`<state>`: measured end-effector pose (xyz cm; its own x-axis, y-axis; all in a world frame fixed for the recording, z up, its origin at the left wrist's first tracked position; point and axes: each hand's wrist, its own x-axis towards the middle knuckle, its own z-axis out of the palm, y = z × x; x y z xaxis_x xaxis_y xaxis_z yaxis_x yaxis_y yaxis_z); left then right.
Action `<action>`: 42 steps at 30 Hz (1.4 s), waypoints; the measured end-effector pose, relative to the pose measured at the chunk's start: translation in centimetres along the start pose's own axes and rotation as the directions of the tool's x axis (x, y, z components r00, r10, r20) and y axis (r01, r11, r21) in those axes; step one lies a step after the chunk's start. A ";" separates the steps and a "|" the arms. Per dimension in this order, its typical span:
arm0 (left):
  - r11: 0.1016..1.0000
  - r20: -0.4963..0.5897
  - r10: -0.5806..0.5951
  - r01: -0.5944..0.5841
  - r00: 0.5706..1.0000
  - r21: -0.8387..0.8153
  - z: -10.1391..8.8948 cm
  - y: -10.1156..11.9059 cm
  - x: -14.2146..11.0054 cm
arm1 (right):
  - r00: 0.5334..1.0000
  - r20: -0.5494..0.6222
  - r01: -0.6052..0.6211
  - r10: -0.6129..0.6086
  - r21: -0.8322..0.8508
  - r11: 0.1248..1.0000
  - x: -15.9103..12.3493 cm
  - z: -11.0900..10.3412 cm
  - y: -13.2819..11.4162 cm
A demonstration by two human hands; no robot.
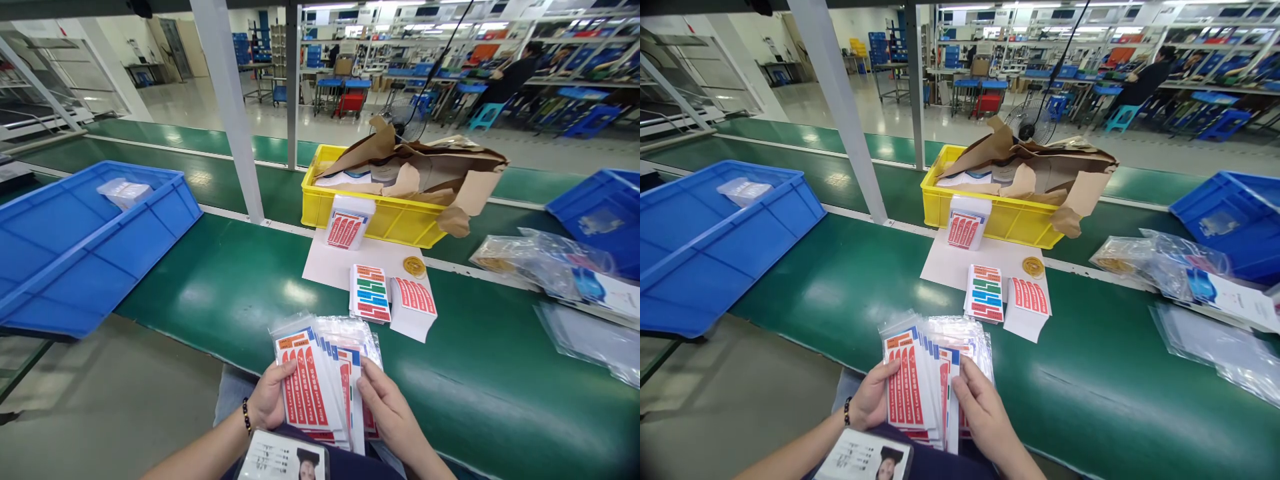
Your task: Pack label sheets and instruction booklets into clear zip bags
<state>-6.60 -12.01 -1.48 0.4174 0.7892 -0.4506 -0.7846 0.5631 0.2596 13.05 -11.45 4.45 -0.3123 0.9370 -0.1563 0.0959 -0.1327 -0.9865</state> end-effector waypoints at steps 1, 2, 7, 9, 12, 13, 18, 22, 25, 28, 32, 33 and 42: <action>1.000 0.006 -0.002 0.002 1.000 -0.005 0.1 0.0 0.0 | 1.000 0.024 -0.012 0.011 0.032 0.999 -0.1 0.3 -0.4; 1.000 0.011 0.002 -0.002 1.000 -0.008 0.1 0.0 0.0 | 1.000 0.018 -0.021 0.020 0.065 0.998 -0.1 0.4 -0.6; 1.000 0.011 0.017 -0.017 1.000 -0.007 0.3 0.3 -0.1 | 0.986 -0.132 -0.080 0.104 0.175 0.981 0.2 -0.9 -0.2; 1.000 -0.001 0.015 -0.015 1.000 0.002 0.2 0.3 -0.2 | 0.969 -0.244 -0.029 0.035 0.029 0.999 0.5 -1.6 0.4; 0.999 -0.023 0.029 -0.028 0.999 0.023 0.2 0.2 -0.2 | 0.930 -0.344 0.057 -0.132 -0.219 0.974 0.6 -1.8 1.0; 0.999 -0.024 0.032 -0.031 0.999 0.026 0.3 0.2 -0.2 | 0.938 -0.316 0.070 -0.143 -0.232 0.970 0.6 -1.5 1.0; 0.999 0.024 0.034 -0.034 0.999 0.022 0.6 0.2 -0.1 | 0.998 0.023 -0.060 0.058 0.083 0.995 0.0 0.4 -0.2; 0.999 0.028 0.035 -0.035 0.999 0.015 0.4 0.4 -0.1 | 0.992 -0.057 -0.100 0.117 0.237 0.966 0.2 0.1 -0.7; 0.999 -0.010 0.035 -0.035 0.999 0.020 0.1 0.5 -0.1 | 0.976 -0.202 -0.052 0.082 0.151 0.987 0.7 -1.2 -0.2; 0.998 -0.014 0.051 -0.051 0.999 0.043 0.0 0.5 -0.2 | 0.923 -0.372 0.039 -0.102 -0.175 0.984 0.9 -1.7 0.4; 0.997 0.008 0.054 -0.055 0.998 0.060 0.3 0.4 -0.2 | 0.984 -0.164 0.041 -0.071 -0.183 0.982 0.4 -0.5 0.0; 0.997 0.012 0.049 -0.049 0.999 0.058 0.4 0.4 -0.2 | 0.997 -0.075 0.014 -0.022 -0.110 0.994 0.3 -0.1 -0.3; 0.995 -0.002 0.076 -0.076 0.997 0.057 0.3 0.7 -0.3 | 0.962 -0.272 0.012 0.031 0.154 0.988 0.8 -0.9 -0.4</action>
<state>-7.14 -11.77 -0.86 0.3554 0.8295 -0.4308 -0.7867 0.5143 0.3413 13.60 -10.33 4.75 -0.0401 0.9850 -0.1680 -0.0547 -0.1701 -0.9839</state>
